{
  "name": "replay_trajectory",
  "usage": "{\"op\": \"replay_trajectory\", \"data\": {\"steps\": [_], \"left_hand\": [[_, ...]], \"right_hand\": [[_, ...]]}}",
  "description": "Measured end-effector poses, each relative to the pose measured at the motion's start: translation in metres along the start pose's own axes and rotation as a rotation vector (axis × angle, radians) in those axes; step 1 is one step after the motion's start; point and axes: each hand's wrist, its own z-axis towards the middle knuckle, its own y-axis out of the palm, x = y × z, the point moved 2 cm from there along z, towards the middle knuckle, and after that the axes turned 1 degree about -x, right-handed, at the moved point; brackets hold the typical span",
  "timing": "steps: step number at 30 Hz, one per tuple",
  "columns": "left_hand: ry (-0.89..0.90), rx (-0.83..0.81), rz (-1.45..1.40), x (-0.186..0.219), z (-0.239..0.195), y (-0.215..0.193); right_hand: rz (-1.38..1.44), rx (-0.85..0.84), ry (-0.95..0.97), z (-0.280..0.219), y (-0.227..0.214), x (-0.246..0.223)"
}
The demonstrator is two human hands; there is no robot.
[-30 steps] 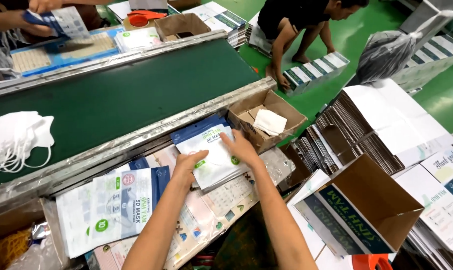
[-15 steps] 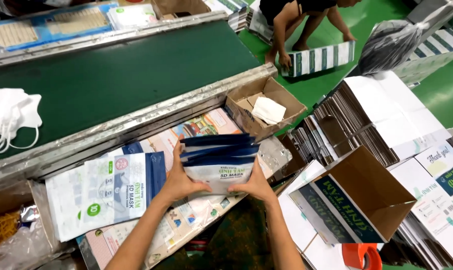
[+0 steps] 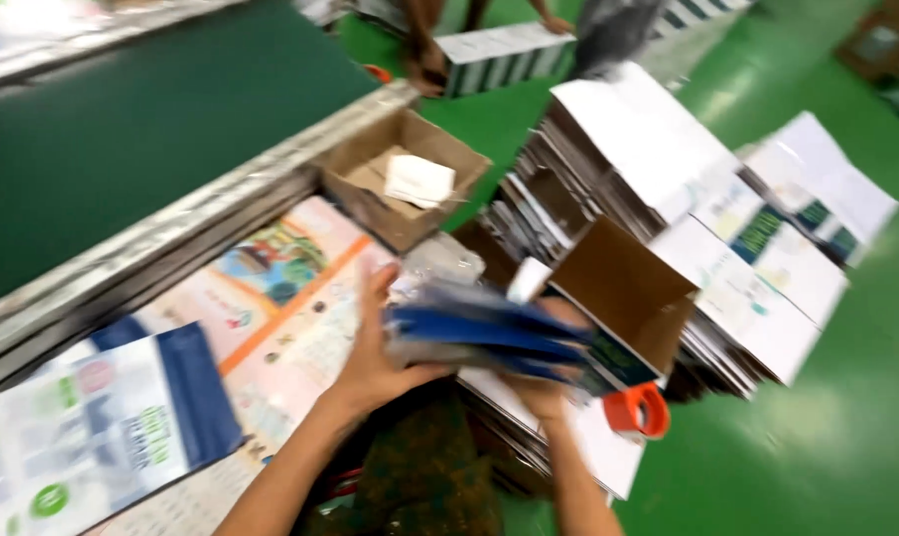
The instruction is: Packing stacks of face masks into plastic bags and then into cardboard boxes.
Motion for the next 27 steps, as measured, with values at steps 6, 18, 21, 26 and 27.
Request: {"op": "replay_trajectory", "data": {"steps": [6, 18, 21, 26, 27], "left_hand": [[0.527, -0.373, 0.651, 0.030, 0.070, 0.143], [0.492, -0.268, 0.720, -0.043, 0.006, 0.187], [0.427, -0.288, 0.603, -0.042, 0.018, 0.159], [0.329, -0.017, 0.706, -0.028, 0.037, 0.003], [0.244, 0.004, 0.706, -0.045, 0.037, -0.030]], "right_hand": [[-0.625, 0.204, 0.173, 0.017, -0.183, -0.053], [-0.218, -1.052, 0.685, 0.138, -0.186, 0.134], [-0.387, -1.070, 0.668, 0.177, -0.183, 0.366], [-0.412, -1.175, 0.266, 0.250, -0.040, 0.271], [-0.395, -1.172, 0.200, 0.250, -0.024, 0.260]]}}
